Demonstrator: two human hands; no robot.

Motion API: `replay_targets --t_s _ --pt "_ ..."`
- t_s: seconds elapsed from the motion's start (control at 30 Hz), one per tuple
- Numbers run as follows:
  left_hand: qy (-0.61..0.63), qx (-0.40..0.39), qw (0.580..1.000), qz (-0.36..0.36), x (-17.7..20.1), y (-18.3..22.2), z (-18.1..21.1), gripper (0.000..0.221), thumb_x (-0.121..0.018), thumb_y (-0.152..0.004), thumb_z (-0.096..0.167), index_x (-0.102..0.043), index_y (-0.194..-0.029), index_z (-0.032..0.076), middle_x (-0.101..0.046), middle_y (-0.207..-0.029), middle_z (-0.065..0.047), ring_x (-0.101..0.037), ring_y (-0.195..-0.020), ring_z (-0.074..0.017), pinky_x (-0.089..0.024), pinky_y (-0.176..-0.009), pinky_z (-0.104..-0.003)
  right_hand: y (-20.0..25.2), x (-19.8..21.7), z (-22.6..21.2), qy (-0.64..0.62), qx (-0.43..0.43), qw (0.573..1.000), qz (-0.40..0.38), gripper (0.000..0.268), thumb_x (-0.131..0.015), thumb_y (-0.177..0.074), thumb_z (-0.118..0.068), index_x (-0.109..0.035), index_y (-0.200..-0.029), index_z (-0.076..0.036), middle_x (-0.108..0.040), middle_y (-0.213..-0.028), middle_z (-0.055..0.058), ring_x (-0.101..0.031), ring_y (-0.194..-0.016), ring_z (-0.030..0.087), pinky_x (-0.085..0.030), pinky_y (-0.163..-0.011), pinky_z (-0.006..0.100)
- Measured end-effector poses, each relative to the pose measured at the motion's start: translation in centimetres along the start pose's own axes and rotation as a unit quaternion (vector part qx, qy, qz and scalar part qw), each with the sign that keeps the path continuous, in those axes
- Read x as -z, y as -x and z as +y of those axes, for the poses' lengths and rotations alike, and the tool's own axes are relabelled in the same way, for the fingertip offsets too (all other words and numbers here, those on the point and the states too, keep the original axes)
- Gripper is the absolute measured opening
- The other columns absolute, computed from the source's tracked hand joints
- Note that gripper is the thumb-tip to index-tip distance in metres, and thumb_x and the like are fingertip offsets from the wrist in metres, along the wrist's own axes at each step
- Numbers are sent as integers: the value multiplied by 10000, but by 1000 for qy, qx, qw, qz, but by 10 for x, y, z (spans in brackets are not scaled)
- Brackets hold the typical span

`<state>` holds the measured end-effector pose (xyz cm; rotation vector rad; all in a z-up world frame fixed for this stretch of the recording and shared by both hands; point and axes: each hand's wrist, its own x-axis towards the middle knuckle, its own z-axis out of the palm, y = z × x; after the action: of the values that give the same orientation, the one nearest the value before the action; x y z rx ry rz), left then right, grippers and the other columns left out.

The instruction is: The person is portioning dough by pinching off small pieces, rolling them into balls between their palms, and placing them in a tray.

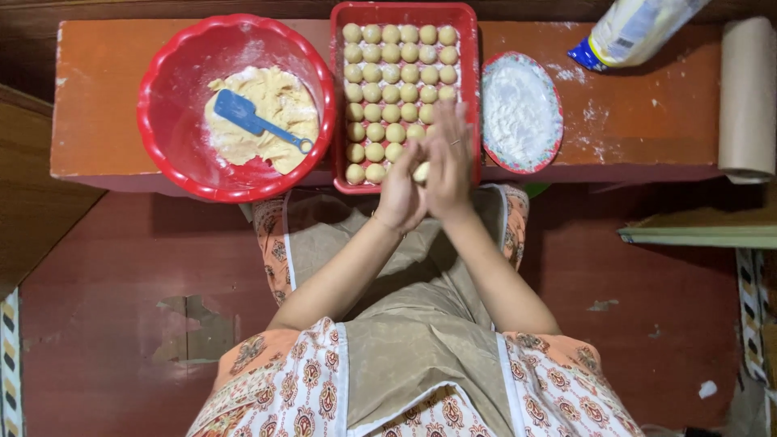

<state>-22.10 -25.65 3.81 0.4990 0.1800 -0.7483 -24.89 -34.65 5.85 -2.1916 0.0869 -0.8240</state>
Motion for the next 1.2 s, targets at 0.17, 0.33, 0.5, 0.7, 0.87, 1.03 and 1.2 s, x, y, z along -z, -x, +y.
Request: replay_targets --t_s 0.17,0.33,0.5,0.7,0.87,1.03,1.2 --pt "-7 41 997 -68 -14 -13 -22 371 -569 -1057 261 -588 -1385 88 -623 -1356 -41 -648 -1180 -213 -532 -1043 -394 20 24 3 77 -27 997 -19 542 -307 -1142 -280 -297 -1627 -38 -207 -1707 160 -100 -1585 369 -36 -1281 510" --pt "-73 98 988 -99 -42 -11 -40 519 -513 -978 28 -480 -1496 39 -588 -1426 -93 -621 -1231 -181 -539 -1057 -349 13 65 38 87 -60 994 10 536 -264 -1165 -287 -261 -1653 -66 -211 -1718 149 -85 -1591 369 -98 -1296 472" --pt "-3 134 981 -144 -19 -58 -50 915 -438 -727 -72 -319 -1614 116 -346 -1653 -114 -332 -1521 -302 -289 -1245 -484 19 107 135 -11 -311 950 32 392 -598 -1065 -121 -581 -1452 -59 -521 -1501 213 -345 -1478 376 -237 -1241 520" --pt "54 180 960 -209 -2 -96 -60 896 -480 -652 255 -448 -1537 116 -524 -1497 -79 -498 -1371 -212 -362 -1178 -447 22 105 223 249 -260 915 -183 652 -758 -886 -349 -572 -1490 -189 -477 -1558 172 -380 -1477 391 -356 -1172 568" --pt "68 194 955 -215 -2 -115 -60 918 -494 -623 364 -483 -1502 101 -532 -1456 -82 -497 -1343 -197 -361 -1165 -434 38 85 291 319 -112 938 -79 205 -695 -942 -241 -763 -1134 -268 -685 -1123 -9 -613 -1165 206 -493 -974 380" --pt "64 196 958 -202 -3 -130 -61 930 -491 -643 392 -456 -1520 87 -511 -1460 -82 -479 -1359 -190 -338 -1183 -415 2 106 260 287 -127 949 -3 35 -802 -880 -171 -783 -895 -197 -720 -767 -10 -718 -798 215 -596 -749 351" --pt "89 193 958 -192 9 -156 -85 872 -509 -689 378 -478 -1487 30 -509 -1454 -142 -480 -1368 -253 -350 -1182 -446 -29 123 214 145 -225 961 73 183 -776 -888 -76 -824 -1009 -205 -786 -856 24 -757 -849 217 -598 -744 339"
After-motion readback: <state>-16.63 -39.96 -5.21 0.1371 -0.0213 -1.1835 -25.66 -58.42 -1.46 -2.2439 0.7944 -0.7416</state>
